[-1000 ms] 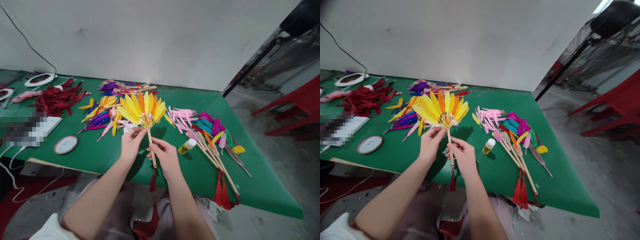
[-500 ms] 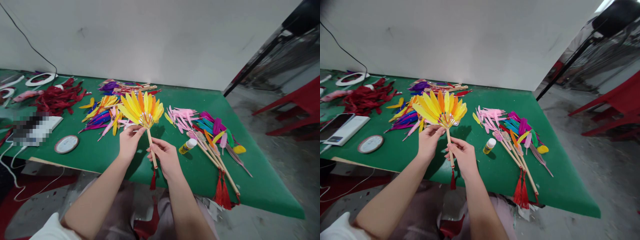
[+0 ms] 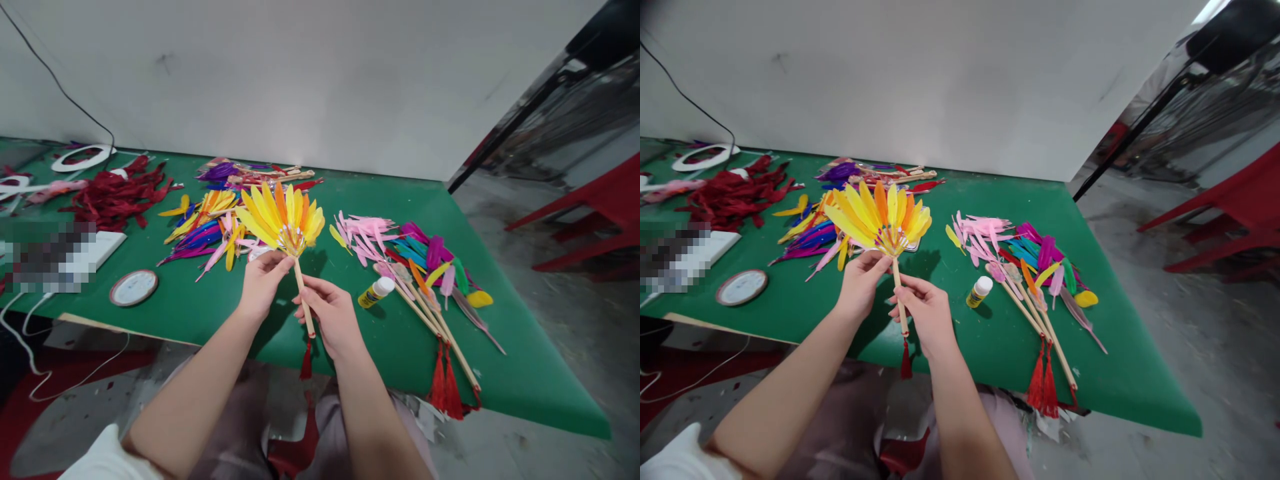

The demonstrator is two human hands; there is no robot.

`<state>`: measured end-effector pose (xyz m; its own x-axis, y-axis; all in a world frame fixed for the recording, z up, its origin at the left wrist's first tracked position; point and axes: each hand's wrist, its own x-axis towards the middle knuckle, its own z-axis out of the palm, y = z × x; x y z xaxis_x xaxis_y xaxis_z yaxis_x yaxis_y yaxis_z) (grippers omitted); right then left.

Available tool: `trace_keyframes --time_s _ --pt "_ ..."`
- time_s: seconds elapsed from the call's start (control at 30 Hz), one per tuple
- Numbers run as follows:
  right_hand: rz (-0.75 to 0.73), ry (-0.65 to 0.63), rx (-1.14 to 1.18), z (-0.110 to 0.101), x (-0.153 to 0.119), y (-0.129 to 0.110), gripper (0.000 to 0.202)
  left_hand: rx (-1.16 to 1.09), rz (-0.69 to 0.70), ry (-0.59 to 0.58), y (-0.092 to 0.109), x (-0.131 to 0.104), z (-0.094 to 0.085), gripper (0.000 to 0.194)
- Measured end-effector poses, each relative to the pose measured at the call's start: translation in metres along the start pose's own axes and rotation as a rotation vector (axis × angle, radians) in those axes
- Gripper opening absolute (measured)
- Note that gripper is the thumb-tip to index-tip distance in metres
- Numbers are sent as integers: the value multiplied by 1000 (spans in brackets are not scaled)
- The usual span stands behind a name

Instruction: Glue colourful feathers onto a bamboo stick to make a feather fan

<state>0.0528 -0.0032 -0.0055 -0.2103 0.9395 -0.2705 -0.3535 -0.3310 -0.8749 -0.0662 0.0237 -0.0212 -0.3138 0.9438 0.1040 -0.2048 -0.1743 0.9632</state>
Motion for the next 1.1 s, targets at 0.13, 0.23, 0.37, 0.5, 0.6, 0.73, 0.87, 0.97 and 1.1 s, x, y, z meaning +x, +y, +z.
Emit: trace_keyframes --time_s 0.13,0.23,0.37,0.5,0.6,0.73,0.87,0.97,1.1 --pt "6 8 1 -1 0 0 34 38 29 29 1 1 -1 20" --pt "7 19 4 -2 0 -1 35 86 51 57 2 2 -3 20" --pt "12 20 11 -1 0 -1 34 99 68 76 2 2 -4 21" --pt "7 19 8 -1 0 0 34 94 69 57 2 2 -3 19" --pt "6 15 10 -1 1 0 34 78 61 54 1 3 -4 18" --pt "4 6 14 -1 0 -1 32 69 28 109 -1 6 -6 21" --pt "13 -12 51 -2 -1 -2 30 81 88 119 0 4 -7 20" --pt "40 -70 105 -4 0 -1 28 56 154 67 3 2 -6 17" --pt "57 -159 137 -7 2 1 27 44 144 -4 8 1 -6 17"
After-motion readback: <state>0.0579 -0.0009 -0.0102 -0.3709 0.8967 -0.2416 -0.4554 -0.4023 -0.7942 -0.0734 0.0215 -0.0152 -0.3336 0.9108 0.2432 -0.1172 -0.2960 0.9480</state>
